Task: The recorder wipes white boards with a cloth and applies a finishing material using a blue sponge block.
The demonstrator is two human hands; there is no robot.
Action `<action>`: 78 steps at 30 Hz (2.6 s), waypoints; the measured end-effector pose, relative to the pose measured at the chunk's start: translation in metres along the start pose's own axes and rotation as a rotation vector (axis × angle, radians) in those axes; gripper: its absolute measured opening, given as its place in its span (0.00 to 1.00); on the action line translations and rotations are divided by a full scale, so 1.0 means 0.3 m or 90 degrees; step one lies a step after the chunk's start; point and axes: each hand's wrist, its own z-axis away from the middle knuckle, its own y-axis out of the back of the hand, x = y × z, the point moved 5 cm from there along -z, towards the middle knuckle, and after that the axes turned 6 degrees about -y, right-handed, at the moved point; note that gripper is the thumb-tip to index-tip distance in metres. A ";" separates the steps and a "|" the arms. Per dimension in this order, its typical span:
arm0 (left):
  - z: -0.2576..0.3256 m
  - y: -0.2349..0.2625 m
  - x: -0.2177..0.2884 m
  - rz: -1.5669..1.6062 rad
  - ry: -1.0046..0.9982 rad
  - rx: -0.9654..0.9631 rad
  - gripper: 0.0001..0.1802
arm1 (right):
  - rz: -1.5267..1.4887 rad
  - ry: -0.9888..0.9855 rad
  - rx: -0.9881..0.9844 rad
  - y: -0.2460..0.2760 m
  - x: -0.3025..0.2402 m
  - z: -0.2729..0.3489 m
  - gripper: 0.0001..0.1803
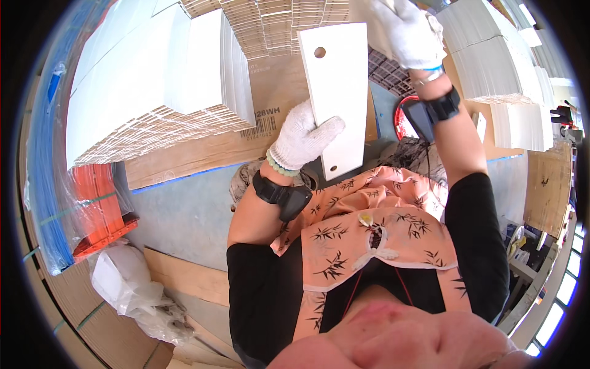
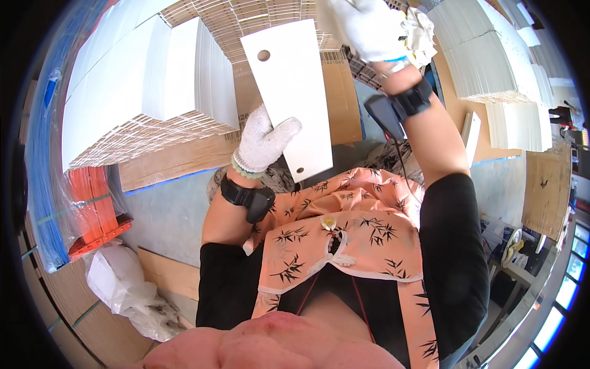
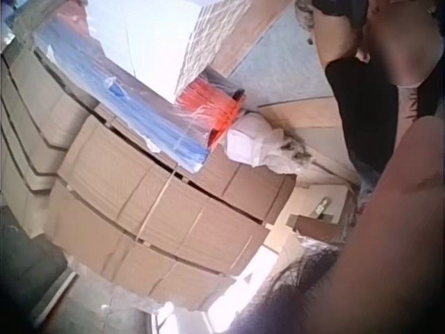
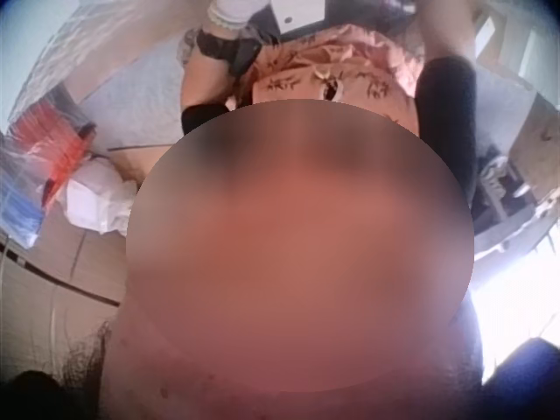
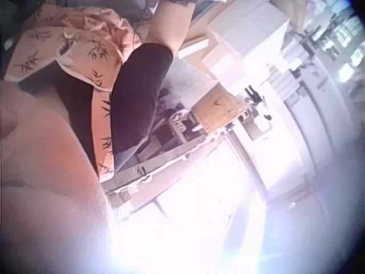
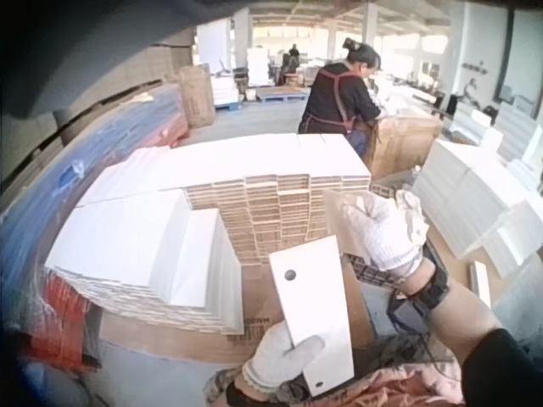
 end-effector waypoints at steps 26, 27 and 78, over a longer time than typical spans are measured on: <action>-0.067 -0.024 -0.199 0.205 0.099 0.208 0.34 | -0.002 -0.005 -0.128 -0.180 0.270 0.352 0.19; -0.043 -0.021 -0.215 0.244 0.122 0.193 0.35 | 0.087 0.116 -0.103 -0.193 0.226 0.361 0.16; 0.004 -0.067 -0.176 0.293 0.269 -0.064 0.43 | 0.291 0.333 0.063 -0.099 0.181 0.212 0.25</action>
